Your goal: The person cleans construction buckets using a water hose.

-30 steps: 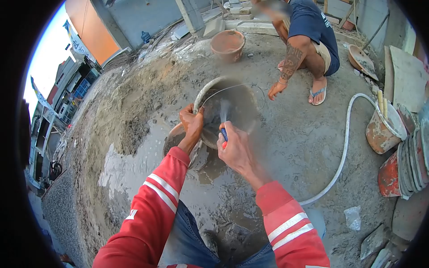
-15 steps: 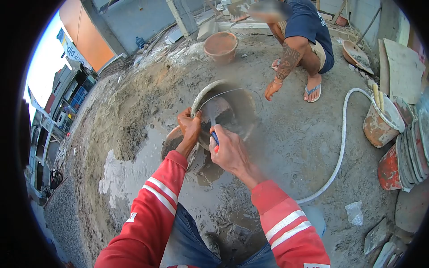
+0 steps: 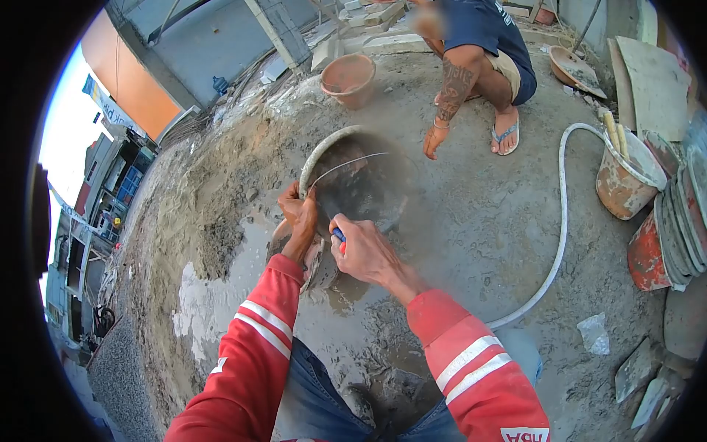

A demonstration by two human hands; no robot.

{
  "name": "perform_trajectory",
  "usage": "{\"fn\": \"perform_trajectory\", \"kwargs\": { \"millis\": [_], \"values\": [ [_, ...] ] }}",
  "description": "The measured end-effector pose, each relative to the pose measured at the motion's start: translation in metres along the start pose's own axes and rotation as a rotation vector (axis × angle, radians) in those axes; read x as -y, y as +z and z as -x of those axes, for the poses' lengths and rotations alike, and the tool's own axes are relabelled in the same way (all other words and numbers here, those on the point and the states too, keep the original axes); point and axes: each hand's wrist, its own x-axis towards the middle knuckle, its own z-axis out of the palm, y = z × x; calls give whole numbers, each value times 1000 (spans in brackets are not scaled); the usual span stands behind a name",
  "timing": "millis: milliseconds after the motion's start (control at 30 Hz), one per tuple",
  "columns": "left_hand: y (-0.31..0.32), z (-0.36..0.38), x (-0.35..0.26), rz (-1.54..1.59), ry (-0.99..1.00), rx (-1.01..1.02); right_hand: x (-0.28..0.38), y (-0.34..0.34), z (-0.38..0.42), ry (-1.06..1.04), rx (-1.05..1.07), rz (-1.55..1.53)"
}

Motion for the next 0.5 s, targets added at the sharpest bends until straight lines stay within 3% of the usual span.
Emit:
{"fn": "perform_trajectory", "kwargs": {
  "millis": [200,500],
  "values": [
    [-7,-11,-10,8,158,-71,4,-5,-2,-20,-38,40],
    [-14,-19,-5,22,139,-94,6,-8,-5,23,-139,143]
  ]
}}
